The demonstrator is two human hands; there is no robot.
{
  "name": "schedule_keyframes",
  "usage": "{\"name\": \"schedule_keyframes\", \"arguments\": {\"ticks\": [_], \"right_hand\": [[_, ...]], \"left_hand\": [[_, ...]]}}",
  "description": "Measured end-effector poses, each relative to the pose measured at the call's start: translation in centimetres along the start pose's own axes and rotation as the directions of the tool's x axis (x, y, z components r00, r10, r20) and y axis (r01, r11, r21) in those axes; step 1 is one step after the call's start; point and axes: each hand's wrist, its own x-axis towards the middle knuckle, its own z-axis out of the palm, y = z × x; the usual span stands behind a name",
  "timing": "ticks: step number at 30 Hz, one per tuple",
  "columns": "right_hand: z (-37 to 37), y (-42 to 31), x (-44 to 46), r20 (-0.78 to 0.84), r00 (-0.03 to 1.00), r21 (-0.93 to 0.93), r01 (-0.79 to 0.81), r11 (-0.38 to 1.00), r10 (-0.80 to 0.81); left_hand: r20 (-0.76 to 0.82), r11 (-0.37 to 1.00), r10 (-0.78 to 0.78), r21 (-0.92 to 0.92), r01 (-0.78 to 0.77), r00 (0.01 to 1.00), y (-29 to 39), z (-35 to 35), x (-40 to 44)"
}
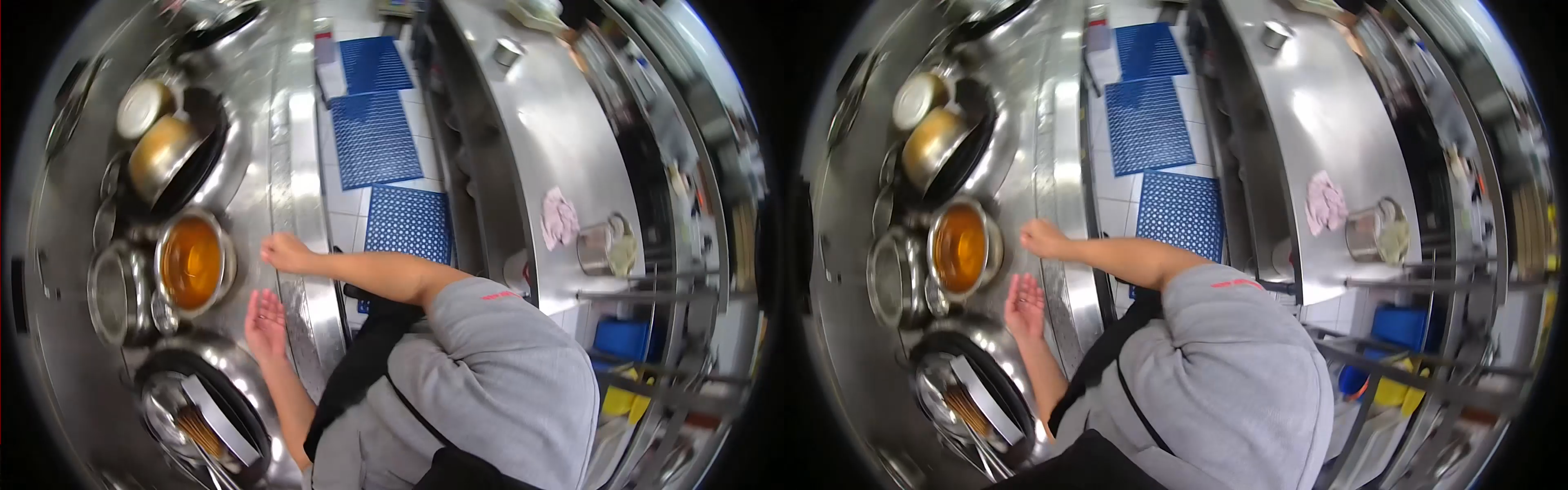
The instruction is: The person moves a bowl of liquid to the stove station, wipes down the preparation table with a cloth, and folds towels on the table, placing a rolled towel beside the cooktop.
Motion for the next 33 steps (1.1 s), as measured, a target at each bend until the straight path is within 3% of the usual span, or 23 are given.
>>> {"name": "schedule_keyframes", "arguments": {"ticks": [1, 5, 6, 8, 9, 10, 11, 12, 13, 14, 15, 18, 19, 20, 21, 22, 24, 26, 27, 28, 30, 32, 33], "right_hand": [[-3.4, 1.1, -2.6, 0.013, 0.999, -0.091, 0.041, 0.995, -0.040], [-14.9, 7.2, -13.6, -0.077, 0.978, -0.104, -0.202, 0.974, 0.195], [-17.4, 9.5, -16.1, -0.227, 0.947, -0.120, -0.261, 0.958, 0.229], [-25.6, 4.4, -20.4, -0.422, 0.817, -0.321, -0.541, 0.778, 0.394], [-28.9, 6.7, -23.0, -0.601, 0.797, -0.456, -0.408, 0.791, 0.064], [-32.9, 6.2, -25.0, -0.642, 0.746, -0.641, -0.396, 0.657, -0.176], [-36.9, 6.3, -27.1, -0.660, 0.686, -0.693, -0.402, 0.598, -0.305], [-39.8, 7.5, -29.4, -0.782, 0.604, -0.589, -0.635, 0.500, -0.154], [-42.0, 7.4, -31.4, -0.831, 0.555, -0.555, -0.826, 0.099, -0.033], [-43.5, 9.3, -33.6, -0.880, 0.473, -0.474, -0.879, 0.041, -0.044], [-44.9, 12.8, -36.1, -0.900, 0.431, -0.423, -0.899, 0.113, 0.061], [-48.3, 17.9, -36.2, -0.873, 0.482, -0.487, -0.864, 0.126, -0.072], [-50.6, 19.5, -34.7, -0.876, 0.474, -0.482, -0.870, 0.102, -0.094], [-53.3, 21.3, -32.8, -0.879, 0.461, -0.471, -0.879, 0.075, -0.118], [-56.1, 22.8, -30.9, -0.883, 0.449, -0.459, -0.887, 0.044, -0.137], [-59.5, 24.3, -28.9, -0.887, 0.440, -0.442, -0.897, -0.020, -0.139], [-67.7, 28.1, -24.2, -0.896, 0.408, -0.398, -0.913, -0.089, -0.176], [-75.2, 32.0, -19.9, -0.913, 0.385, -0.376, -0.922, -0.089, -0.132], [-78.3, 32.8, -17.3, -0.926, 0.371, -0.365, -0.927, -0.087, -0.068], [-82.1, 34.9, -15.9, -0.846, 0.533, -0.527, -0.830, -0.185, 0.020], [-82.0, 36.2, -13.0, -0.677, 0.721, -0.731, -0.682, 0.021, -0.147], [-77.2, 34.2, -12.7, -0.521, 0.816, -0.847, -0.460, 0.266, -0.250], [-74.1, 32.3, -13.4, -0.513, 0.827, -0.844, -0.436, 0.313, -0.229]], "left_hand": [[0.075, 0.998, -0.060, -0.001, 0.060, 0.995, -1.6, 1.4, 0.2], [0.261, 0.977, -0.213, 0.085, 0.198, 0.942, -6.0, 5.6, 0.3], [0.277, 0.968, -0.245, 0.117, 0.220, 0.929, -6.9, 6.5, 0.1], [0.307, 0.955, -0.286, 0.165, 0.245, 0.908, -8.7, 8.8, 0.6], [0.300, 0.943, -0.310, 0.214, 0.253, 0.902, -9.6, 9.9, 1.1], [0.321, 0.931, -0.344, 0.241, 0.275, 0.882, -10.2, 10.9, 1.7], [0.334, 0.917, -0.378, 0.264, 0.300, 0.863, -11.1, 12.2, 2.4], [0.332, 0.905, -0.406, 0.280, 0.322, 0.851, -12.0, 13.4, 2.9], [0.253, 0.878, -0.440, 0.320, 0.355, 0.861, -12.8, 15.5, 3.4], [0.259, 0.864, -0.462, 0.348, 0.364, 0.849, -13.8, 16.7, 4.5], [0.269, 0.845, -0.482, 0.393, 0.361, 0.834, -14.7, 19.0, 5.3], [0.102, 0.683, -0.527, 0.641, 0.349, 0.844, -18.5, 23.4, 8.9], [0.035, 0.602, -0.456, 0.748, 0.279, 0.889, -19.8, 24.3, 9.8], [0.211, 0.377, -0.189, 0.917, -0.128, 0.959, -20.2, 24.6, 10.7], [0.452, 0.003, -0.005, 0.892, -0.452, 0.892, -19.6, 24.5, 11.2], [0.696, -0.409, 0.050, 0.668, -0.621, 0.716, -18.7, 24.2, 11.7], [0.719, -0.655, 0.089, 0.564, -0.503, 0.690, -15.4, 22.9, 12.4], [0.645, -0.763, 0.139, 0.554, -0.335, 0.751, -13.7, 22.4, 11.4], [0.594, -0.735, 0.113, 0.589, -0.336, 0.796, -13.2, 21.6, 11.3], [0.534, -0.704, 0.082, 0.628, -0.330, 0.842, -13.1, 20.4, 11.1], [0.507, -0.673, -0.024, 0.629, -0.389, 0.862, -13.5, 17.5, 11.2], [0.500, -0.710, 0.004, 0.612, -0.349, 0.866, -14.1, 16.3, 11.3], [0.511, -0.726, 0.013, 0.596, -0.344, 0.859, -14.4, 16.0, 11.6]]}}
